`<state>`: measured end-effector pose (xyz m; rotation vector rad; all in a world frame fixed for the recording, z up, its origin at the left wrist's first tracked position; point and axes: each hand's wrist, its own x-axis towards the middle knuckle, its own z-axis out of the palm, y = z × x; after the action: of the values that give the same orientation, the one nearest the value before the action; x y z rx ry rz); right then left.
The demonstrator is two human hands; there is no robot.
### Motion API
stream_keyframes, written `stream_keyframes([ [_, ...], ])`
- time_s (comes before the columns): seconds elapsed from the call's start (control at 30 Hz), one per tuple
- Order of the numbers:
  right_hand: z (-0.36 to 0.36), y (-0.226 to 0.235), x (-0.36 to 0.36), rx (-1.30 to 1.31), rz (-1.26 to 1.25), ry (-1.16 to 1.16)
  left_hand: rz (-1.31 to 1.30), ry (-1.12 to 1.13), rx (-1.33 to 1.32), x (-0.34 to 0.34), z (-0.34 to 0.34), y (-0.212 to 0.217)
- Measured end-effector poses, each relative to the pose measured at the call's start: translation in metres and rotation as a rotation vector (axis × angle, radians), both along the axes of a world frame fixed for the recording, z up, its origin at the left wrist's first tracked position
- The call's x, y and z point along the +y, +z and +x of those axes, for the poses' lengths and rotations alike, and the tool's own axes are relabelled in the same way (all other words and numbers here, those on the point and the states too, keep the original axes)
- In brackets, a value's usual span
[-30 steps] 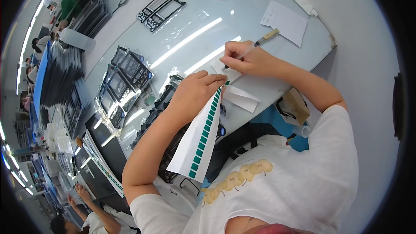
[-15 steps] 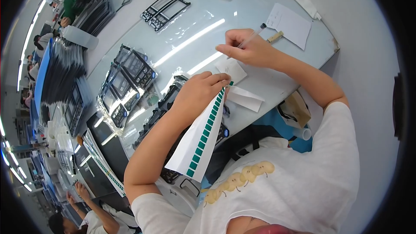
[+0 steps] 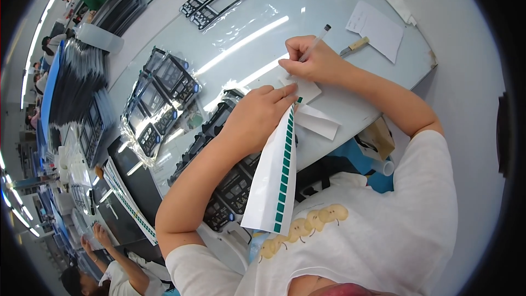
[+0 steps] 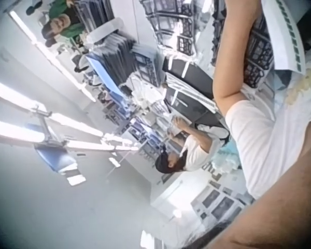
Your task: Applying labels and assembling components for electronic device housings at a production workbench.
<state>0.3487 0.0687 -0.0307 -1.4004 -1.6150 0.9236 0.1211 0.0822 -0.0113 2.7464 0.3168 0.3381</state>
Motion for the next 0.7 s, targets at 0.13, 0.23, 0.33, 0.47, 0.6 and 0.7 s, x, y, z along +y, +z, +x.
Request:
stream_keyframes([
  [0.13, 0.0014, 0.0014, -0.0004, -0.023, 0.018, 0.033, -0.007, 0.018, 0.010, 0.0001, -0.0001, -0.0023],
  [0.23, 0.0019, -0.0039, -0.0004, -0.018, 0.043, -0.015, 0.020, 0.000, -0.021, 0.0006, -0.0006, -0.0063],
  [0.33, 0.0011, 0.0003, -0.0013, -0.048, 0.022, 0.008, -0.008, 0.024, 0.018, -0.0013, 0.0000, -0.0036],
  [0.47, 0.0008, -0.0026, -0.0012, -0.020, 0.027, -0.041, 0.001, 0.017, 0.011, -0.0019, 0.0010, -0.0034],
  [0.6, 0.0019, 0.0002, -0.0002, -0.067, 0.051, -0.016, 0.003, 0.024, 0.033, -0.0021, 0.0014, 0.0005],
  [0.7, 0.0040, -0.0013, -0.0005, -0.052, 0.027, -0.053, 0.012, 0.014, 0.050, -0.0018, 0.0007, -0.0002],
])
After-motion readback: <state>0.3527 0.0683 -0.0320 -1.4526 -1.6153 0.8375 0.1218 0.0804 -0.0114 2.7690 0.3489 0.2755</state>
